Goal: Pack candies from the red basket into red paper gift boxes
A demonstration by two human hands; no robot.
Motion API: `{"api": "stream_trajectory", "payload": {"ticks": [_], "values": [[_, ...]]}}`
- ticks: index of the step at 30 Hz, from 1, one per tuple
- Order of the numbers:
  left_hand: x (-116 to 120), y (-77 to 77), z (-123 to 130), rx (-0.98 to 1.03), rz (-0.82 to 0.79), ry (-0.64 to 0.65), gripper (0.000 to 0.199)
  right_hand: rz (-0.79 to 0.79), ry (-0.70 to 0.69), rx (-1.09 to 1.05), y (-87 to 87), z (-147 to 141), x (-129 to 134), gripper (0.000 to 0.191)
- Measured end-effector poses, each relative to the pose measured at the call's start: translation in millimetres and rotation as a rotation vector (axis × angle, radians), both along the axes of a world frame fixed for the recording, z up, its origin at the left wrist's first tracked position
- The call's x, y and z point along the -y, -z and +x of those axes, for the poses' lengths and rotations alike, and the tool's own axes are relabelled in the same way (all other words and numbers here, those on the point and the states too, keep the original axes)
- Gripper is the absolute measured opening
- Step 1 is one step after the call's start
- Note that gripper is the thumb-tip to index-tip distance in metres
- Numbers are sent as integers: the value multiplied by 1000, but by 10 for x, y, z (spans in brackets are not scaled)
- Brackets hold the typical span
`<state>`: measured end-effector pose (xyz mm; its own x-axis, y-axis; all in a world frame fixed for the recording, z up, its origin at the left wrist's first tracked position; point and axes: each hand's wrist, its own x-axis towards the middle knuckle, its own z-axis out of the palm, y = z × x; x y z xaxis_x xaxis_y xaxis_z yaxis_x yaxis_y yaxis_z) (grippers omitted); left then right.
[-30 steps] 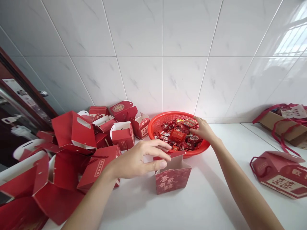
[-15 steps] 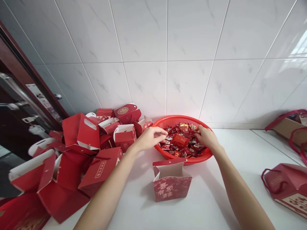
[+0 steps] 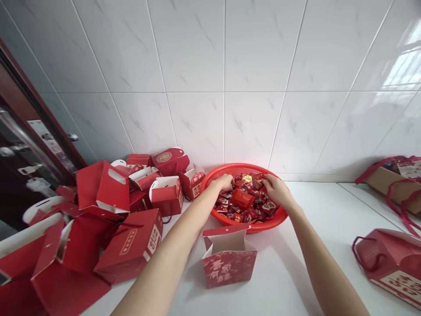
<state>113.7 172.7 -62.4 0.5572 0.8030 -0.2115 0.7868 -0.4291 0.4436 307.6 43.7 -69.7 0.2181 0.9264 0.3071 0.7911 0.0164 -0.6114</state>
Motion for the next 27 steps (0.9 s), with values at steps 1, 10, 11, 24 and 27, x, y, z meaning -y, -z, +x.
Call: {"api": "stream_trajectory", "payload": {"ticks": [1,10,11,24,27], "values": [[-22,37,-18,22,-3,-4,35,22,-25,-63,12,25,-12,20],[-68,80,-144,377,23,-39,11,38,-239,-665,6,108,19,39],[-56,64,-145,411,24,-42,10,32,-255,-711,-4,109,28,41],[542,-130,-364,835,-217,178,36,-50,-469,-973,-69,24,99,41],[651,-134,-408,923,-321,278,45,-76,-466,-983,-50,-32,95,43]]}}
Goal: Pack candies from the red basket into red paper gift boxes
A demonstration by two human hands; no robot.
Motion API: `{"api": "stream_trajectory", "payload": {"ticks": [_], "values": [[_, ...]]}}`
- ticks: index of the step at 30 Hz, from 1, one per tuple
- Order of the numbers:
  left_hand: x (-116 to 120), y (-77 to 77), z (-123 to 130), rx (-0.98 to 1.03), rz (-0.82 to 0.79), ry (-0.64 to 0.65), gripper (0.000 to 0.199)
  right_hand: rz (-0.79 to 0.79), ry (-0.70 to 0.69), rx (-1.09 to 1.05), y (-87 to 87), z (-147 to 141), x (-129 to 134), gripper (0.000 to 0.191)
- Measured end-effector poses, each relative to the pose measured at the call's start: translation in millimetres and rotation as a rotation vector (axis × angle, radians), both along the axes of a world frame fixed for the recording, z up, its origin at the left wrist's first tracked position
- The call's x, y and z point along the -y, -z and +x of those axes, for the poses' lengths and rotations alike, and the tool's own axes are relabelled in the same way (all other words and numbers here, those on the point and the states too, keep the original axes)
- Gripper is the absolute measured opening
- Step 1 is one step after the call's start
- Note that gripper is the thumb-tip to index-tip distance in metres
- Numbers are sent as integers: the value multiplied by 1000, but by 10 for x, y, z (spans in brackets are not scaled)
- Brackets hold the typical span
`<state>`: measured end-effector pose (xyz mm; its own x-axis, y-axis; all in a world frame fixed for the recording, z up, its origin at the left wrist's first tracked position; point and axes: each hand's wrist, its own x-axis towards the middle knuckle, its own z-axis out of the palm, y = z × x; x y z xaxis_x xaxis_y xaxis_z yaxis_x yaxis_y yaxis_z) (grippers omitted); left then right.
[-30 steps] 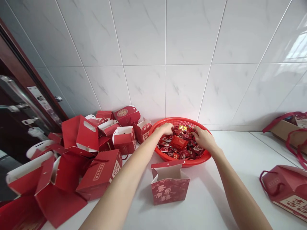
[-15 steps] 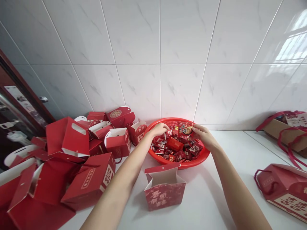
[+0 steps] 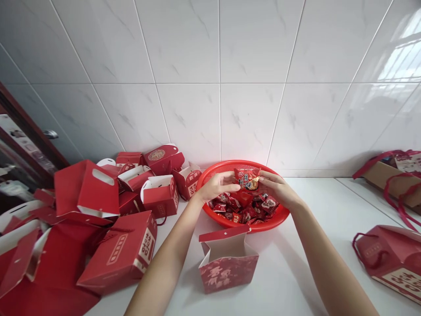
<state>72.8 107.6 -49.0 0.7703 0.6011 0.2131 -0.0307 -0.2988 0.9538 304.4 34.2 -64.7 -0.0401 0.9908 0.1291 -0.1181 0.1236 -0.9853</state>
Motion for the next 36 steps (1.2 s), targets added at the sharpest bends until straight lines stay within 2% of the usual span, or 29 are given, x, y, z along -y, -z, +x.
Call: {"api": "stream_trajectory", "payload": {"ticks": [4,7,10,13,17,25,31,36], "values": [[12,37,-16,1,28,-118,44,46,0,94,-13,-50,36,39],[-3,57,-11,39,66,-153,42,104,-23,189,-73,-112,87,39],[6,63,-5,91,98,-160,44,128,-40,187,-124,-185,109,45],[23,66,-4,105,97,-166,47,136,43,161,-126,-218,98,45],[21,76,0,133,38,-99,46,126,76,138,-104,-200,87,43],[32,57,10,112,51,-67,43,139,11,157,-109,-196,96,41],[32,62,15,178,79,-117,36,147,43,221,-94,-175,105,37],[17,72,17,149,114,-126,37,156,66,228,-100,-168,110,38]]}}
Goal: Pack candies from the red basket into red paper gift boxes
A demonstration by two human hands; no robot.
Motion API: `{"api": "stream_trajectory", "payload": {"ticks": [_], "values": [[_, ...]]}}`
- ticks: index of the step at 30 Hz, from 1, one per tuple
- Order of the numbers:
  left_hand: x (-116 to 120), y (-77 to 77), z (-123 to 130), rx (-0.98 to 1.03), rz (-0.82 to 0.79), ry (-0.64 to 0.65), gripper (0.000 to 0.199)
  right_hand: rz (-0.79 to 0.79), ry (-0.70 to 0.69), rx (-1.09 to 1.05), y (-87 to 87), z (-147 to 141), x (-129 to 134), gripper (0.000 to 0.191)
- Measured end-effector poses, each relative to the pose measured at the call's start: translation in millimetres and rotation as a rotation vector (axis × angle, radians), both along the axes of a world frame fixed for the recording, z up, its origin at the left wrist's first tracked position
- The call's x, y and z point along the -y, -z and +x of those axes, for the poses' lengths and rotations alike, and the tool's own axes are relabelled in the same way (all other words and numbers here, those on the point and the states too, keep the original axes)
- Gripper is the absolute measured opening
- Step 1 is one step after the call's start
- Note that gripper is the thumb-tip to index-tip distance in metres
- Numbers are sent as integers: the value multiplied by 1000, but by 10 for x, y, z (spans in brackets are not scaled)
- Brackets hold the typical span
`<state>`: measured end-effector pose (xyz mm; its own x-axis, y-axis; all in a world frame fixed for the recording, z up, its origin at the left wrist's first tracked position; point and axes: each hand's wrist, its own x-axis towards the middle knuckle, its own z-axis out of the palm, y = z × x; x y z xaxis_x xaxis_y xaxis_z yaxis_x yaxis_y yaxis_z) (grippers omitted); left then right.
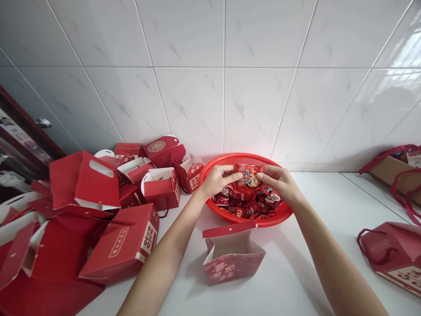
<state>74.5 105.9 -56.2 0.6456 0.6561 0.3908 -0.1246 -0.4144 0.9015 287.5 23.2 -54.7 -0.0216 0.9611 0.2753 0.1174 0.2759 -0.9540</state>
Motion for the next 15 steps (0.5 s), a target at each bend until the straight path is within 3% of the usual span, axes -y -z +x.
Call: {"api": "stream_trajectory", "payload": {"ticks": [9,15], "values": [[3,-3,-26,-60,4,-41,39,5,-10,-42,12,7,-10,36],[10,-23,-19,-14,-9,9,33,7,-21,-73,62,38,-2,27]]}}
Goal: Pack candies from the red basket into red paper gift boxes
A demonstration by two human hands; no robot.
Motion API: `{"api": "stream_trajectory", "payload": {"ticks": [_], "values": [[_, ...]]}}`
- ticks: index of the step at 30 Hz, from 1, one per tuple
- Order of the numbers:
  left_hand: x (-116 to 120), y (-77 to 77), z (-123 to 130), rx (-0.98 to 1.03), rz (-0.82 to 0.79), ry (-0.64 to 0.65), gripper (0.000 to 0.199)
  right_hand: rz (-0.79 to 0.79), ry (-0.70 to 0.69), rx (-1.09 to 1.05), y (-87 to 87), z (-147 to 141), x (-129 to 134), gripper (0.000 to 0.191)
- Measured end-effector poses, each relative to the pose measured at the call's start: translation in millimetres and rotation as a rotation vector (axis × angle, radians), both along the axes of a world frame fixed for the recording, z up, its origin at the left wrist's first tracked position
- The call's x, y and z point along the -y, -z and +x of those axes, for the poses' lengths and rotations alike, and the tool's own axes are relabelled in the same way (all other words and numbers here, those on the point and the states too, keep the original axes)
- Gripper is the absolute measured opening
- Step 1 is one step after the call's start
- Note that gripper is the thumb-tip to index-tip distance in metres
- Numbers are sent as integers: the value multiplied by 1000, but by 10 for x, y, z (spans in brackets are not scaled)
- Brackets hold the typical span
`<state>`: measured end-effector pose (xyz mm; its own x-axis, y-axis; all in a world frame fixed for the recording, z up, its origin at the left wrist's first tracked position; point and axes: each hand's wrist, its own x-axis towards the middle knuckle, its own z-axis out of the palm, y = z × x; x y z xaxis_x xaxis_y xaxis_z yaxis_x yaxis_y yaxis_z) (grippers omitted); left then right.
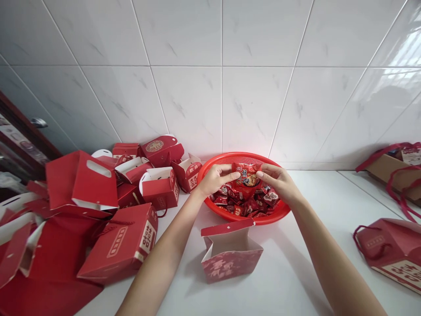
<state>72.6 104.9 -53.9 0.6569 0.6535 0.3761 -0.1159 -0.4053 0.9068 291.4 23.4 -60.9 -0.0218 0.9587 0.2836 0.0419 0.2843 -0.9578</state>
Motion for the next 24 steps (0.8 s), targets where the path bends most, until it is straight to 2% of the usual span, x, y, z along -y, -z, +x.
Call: {"api": "stream_trajectory", "payload": {"ticks": [5,9,14,21,24], "values": [[-54,51,8,-24,-2,-9,37,16,28,-56,3,6,-9,39],[-83,83,6,-51,15,-71,40,100,62,-88,5,-2,-28,34],[-58,57,15,-42,26,-51,37,103,79,-50,10,-2,-24,30],[10,3,30,-52,32,-61,38,108,204,35,13,-41,-30,34],[-12,14,27,-39,30,-123,35,142,299,2,30,-6,-57,29]]}}
